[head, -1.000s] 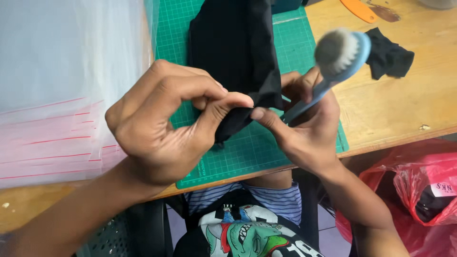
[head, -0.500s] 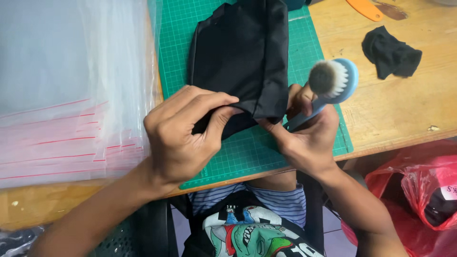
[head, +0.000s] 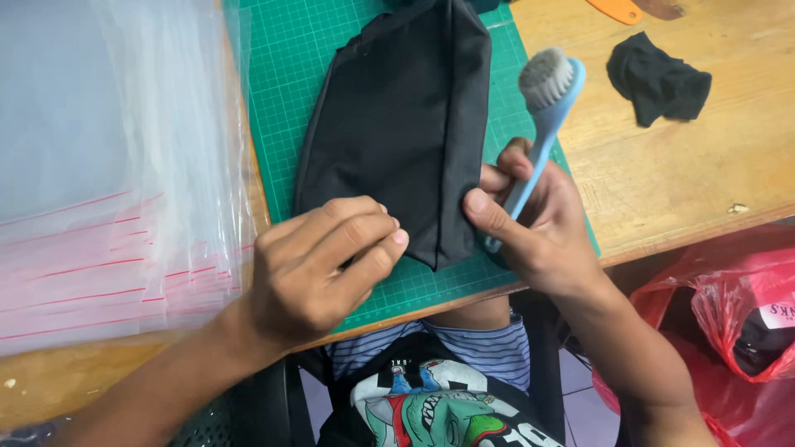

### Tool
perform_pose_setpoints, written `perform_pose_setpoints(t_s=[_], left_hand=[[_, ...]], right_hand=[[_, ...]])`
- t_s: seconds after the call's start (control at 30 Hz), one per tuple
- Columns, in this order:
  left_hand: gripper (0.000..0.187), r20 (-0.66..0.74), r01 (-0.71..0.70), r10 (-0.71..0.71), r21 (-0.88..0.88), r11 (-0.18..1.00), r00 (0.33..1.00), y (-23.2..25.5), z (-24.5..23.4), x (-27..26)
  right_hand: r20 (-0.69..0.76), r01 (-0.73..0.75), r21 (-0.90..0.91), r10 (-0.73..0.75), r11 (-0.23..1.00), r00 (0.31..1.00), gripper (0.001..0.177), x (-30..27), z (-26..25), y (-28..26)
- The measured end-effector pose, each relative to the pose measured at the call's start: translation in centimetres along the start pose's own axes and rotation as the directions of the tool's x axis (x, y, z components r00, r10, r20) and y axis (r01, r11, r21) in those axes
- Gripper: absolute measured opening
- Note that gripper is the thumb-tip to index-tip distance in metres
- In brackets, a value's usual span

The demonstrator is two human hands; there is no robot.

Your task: The person cleans a black shoulder bag with a printed design using a blue brush. They scrub the front, sides, and back of the bag, as well as the shoulder strap, while seated at a table with a green cutting mat.

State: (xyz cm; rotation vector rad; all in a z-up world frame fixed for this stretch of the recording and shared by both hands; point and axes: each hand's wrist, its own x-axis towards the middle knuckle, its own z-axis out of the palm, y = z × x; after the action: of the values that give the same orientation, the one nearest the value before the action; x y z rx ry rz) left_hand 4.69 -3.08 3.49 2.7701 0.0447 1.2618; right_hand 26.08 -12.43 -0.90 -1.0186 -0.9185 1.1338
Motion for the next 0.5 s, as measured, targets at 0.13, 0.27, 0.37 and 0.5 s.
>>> perform_pose_setpoints(t_s=[0.13, 0.27, 0.37, 0.5], left_hand=[[0.012, 0.023, -0.022, 0.023, -0.031, 0.999, 0.999, 0.3, 0.3, -0.6], [0.015, -0.031, 0.015, -0.019, -0.127, 0.992, 0.999, 0.2, 0.9, -0.7], [0.024, -0.034, 0.173, -0.193, -0.313, 0.934, 0.981, -0.4, 0.3, 0.5], [0.045, 0.162, 0.512, -0.486, -0.228, 0.828, 0.859, -3.0, -0.3, 3.4]], right_hand=[[-0.076, -0.011, 0.217, 0.028, 0.976, 0.997, 0.05, -0.3, 0.7, 0.5], [-0.109, -0.001, 0.287, 0.034, 0.958, 0.993, 0.05, -0.6, 1.2, 0.6], [-0.155, -0.04, 0.192, 0.07, 0.981, 0.985, 0.048, -0.5, 1.2, 0.4], [-0.108, -0.089, -0.131, 0.075, 0.987, 0.991, 0.042, -0.6, 1.3, 0.5]])
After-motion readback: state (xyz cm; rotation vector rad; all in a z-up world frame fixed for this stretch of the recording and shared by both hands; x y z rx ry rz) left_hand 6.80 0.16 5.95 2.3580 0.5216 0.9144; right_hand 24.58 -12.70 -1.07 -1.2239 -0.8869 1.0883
